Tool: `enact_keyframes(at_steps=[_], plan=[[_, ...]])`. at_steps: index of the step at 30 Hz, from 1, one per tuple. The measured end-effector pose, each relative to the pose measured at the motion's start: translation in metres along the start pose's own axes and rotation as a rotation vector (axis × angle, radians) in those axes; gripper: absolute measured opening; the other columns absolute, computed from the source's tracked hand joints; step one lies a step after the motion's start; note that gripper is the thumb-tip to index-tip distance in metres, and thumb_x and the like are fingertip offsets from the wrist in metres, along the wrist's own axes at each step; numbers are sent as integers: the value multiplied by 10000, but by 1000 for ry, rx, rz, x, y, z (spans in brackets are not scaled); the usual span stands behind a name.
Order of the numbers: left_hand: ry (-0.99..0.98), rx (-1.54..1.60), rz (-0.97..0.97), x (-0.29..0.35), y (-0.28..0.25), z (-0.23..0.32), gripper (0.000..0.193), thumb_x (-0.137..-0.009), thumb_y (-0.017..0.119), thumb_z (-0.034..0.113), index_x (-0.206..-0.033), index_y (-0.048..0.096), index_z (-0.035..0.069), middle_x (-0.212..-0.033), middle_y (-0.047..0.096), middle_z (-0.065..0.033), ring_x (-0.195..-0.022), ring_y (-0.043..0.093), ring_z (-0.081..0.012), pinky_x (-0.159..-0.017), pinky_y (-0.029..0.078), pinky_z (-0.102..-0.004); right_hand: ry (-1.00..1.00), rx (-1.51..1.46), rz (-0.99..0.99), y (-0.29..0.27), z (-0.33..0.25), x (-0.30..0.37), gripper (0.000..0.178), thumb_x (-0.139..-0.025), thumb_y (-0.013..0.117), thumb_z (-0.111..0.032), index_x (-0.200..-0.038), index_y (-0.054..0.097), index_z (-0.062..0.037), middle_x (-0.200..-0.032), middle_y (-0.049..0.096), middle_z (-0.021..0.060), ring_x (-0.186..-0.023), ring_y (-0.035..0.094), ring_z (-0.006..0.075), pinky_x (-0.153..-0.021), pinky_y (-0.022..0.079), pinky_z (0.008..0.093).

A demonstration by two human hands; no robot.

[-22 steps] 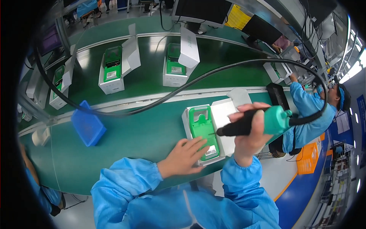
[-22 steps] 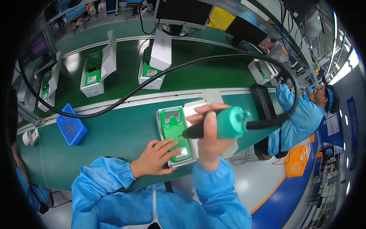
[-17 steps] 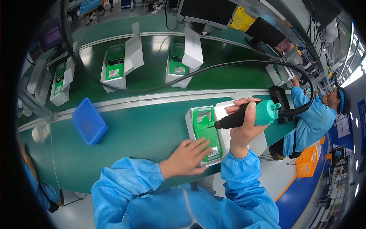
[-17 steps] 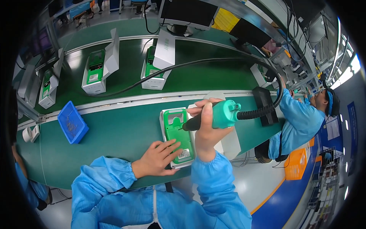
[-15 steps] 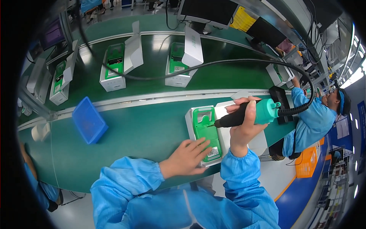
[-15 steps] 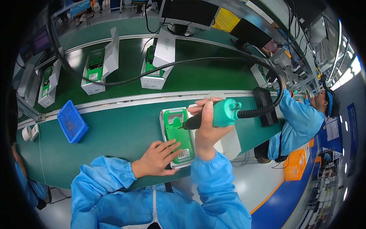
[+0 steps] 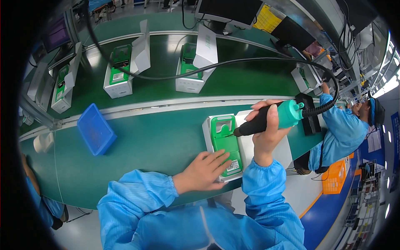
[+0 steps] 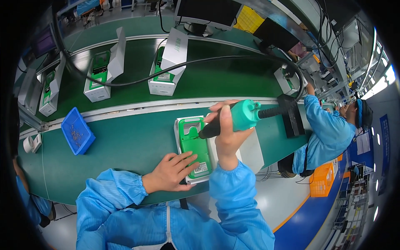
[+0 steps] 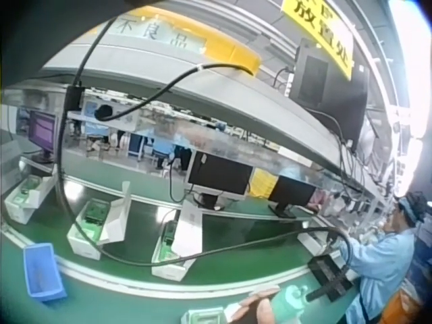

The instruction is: The person assembles electronic devices by taking components from a tray and securing them with screws using an electric screwdriver, then places the finished devices into cardboard boxes for packaging.

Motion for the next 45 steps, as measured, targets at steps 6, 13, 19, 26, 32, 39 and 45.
enact_keyframes(at_steps=[6,13,19,26,32,39,45], plan=[[1,4,-10,0,-2,1,599,-665,693,387,-1158,552,77,-1234,521,-110,-1144,491,-243,-814,400,-357,121,-416,-767,35,10,-7,276,-793,612,-144,-965,478,24,-774,605,171,-553,571,155,-546,476,267],[5,-9,-18,0,-5,2,593,-665,693,389,-1148,559,72,-1225,527,-110,-1142,494,-240,-806,401,-348,76,-82,-182,28,5,-3,125,-810,571,-53,-873,496,24,-664,562,93,-504,536,120,-478,429,224],[9,2,4,-2,-6,1,578,-663,698,375,-1134,565,69,-1209,537,-115,-1129,504,-244,-787,412,-347,48,-5,-77,13,11,-10,164,-860,529,-164,-919,488,-17,-654,537,93,-438,484,122,-414,414,232],[35,26,9,-2,-6,4,610,-658,700,342,-1153,533,27,-1219,511,-162,-1136,485,-276,-844,407,-375,60,-95,-47,4,5,-9,204,-860,547,-138,-975,461,6,-730,591,121,-499,543,136,-467,428,242],[-52,231,114,2,-14,-6,566,-694,711,364,-1120,535,35,-1203,517,-149,-1091,502,-288,-830,416,-376,-137,-210,19,-17,-23,2,245,-858,505,-183,-1019,447,-9,-797,587,188,-491,536,176,-474,461,269],[-357,438,252,0,-25,-16,206,-763,672,166,-926,625,49,-905,629,-78,-816,602,-213,-673,444,-315,-65,-295,12,-8,-67,36,393,-880,438,-432,-1018,441,-64,-769,552,139,-424,499,152,-412,454,265],[-384,152,392,41,-69,-16,70,-796,632,117,-821,665,60,-735,623,-61,-694,582,-199,-627,415,-334,-156,-268,29,-21,-82,49,404,-874,442,-428,-1014,430,-49,-765,553,140,-422,515,156,-386,462,251]])
Point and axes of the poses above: each hand's wrist, its own x-axis away from the middle knuckle, its own y-axis out of the palm, z = x × y, the point moved 6 cm from there along -x, towards the middle knuckle
